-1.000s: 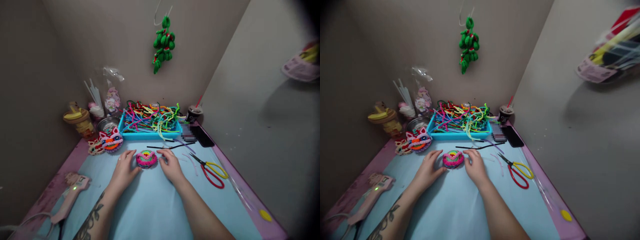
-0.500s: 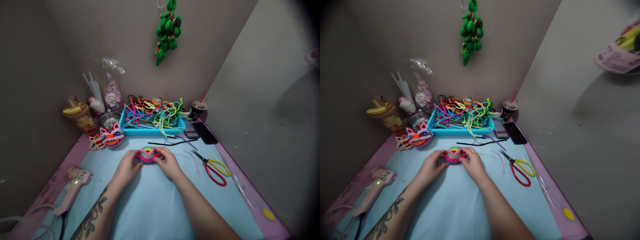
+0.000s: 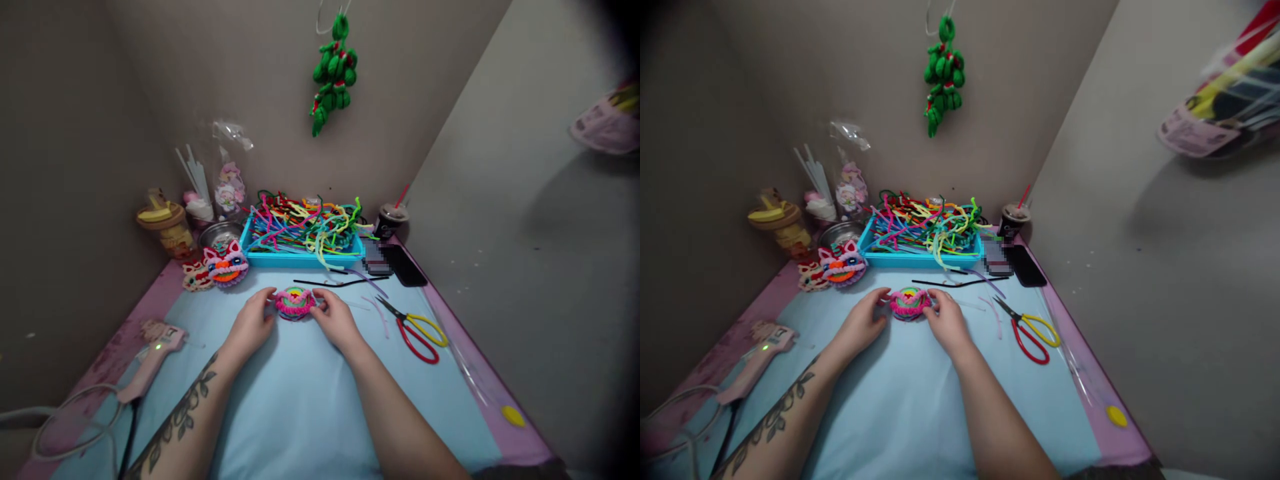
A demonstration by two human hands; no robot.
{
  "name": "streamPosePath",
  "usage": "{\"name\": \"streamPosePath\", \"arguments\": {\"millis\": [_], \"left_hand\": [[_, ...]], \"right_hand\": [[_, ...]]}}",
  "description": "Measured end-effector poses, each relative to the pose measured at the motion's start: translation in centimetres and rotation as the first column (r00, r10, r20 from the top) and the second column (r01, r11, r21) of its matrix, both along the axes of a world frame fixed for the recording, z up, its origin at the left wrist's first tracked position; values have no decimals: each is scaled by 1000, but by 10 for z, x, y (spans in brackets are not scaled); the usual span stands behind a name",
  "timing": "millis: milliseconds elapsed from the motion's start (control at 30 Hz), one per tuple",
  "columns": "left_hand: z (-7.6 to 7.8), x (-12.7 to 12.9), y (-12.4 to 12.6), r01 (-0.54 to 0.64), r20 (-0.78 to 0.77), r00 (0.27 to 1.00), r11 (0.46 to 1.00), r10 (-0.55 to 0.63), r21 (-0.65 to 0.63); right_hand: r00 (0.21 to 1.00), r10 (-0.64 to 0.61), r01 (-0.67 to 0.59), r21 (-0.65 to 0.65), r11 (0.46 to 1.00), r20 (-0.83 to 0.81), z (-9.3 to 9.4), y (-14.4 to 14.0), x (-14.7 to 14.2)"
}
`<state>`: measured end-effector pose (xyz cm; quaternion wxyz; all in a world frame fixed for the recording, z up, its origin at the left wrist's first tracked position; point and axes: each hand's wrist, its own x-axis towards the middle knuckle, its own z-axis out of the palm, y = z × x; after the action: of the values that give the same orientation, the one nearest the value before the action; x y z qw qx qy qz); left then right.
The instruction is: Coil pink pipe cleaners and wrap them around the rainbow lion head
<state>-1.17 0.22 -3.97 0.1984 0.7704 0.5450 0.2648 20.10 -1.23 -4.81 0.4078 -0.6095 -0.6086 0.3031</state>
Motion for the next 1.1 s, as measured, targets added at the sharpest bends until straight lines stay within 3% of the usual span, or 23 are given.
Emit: {"name": "streamPosePath", "arguments": {"millis": [333,1100], "left_hand": [[4,0,1,61,-22,998,997,-60,55],[7,3,0,67,-33,997,997,-68,-45]], "right_hand": [[1000,27,-27,15,1000,-10,-2,1,-3],[1000,12,-11,16,1000,-4,-8,2,-4]]}}
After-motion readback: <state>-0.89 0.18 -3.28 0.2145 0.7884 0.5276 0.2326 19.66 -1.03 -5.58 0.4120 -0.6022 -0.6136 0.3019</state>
